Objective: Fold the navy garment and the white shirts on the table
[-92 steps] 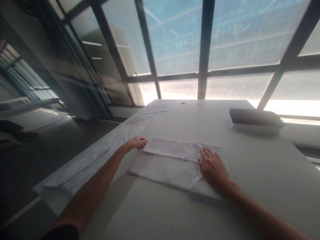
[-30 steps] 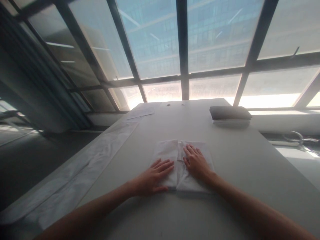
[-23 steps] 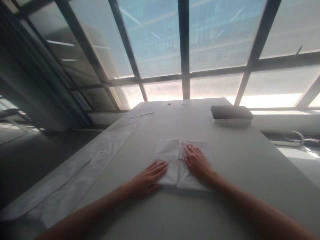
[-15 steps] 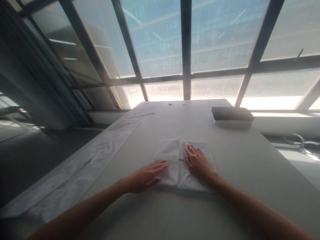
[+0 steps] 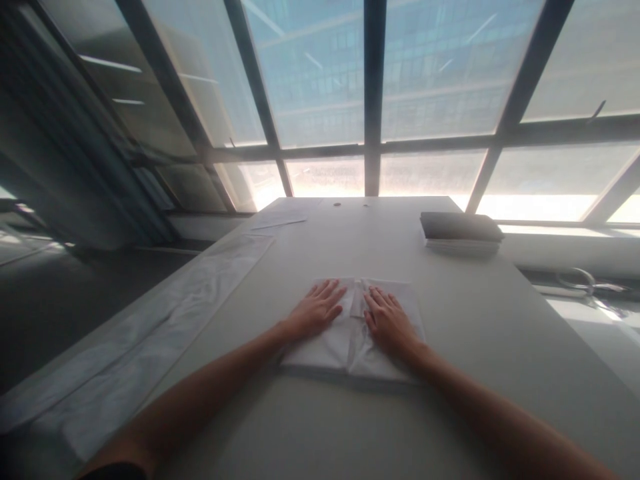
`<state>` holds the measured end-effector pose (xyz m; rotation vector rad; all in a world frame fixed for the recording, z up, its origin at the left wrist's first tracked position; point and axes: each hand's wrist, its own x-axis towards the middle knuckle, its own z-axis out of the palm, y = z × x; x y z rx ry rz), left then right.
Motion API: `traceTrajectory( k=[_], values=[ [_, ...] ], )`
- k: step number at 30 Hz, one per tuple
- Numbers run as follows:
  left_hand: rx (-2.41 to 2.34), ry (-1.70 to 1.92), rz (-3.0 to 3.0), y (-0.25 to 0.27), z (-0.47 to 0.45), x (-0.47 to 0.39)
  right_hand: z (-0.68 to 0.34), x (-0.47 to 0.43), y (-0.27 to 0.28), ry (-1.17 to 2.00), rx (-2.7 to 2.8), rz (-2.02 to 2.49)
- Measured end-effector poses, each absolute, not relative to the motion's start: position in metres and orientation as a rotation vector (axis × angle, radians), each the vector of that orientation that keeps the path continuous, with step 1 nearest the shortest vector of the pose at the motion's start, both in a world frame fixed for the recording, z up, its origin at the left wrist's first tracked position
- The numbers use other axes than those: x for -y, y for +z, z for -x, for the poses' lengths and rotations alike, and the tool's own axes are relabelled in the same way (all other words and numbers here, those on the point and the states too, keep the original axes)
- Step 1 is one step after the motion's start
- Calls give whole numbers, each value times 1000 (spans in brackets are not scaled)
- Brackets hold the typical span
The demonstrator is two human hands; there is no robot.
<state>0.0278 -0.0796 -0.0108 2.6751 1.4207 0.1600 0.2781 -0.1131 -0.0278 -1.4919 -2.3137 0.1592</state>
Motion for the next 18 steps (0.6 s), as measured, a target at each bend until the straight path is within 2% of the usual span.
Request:
traceTrajectory(
  k=[12,18],
  values=[
    [-949,124,-2762,-4,-52,105,-279,113,-30,180,2313,1496],
    [-1354,245,-2638,-6,-51,65,-278,113,-29,180,2311,1497]
  ],
)
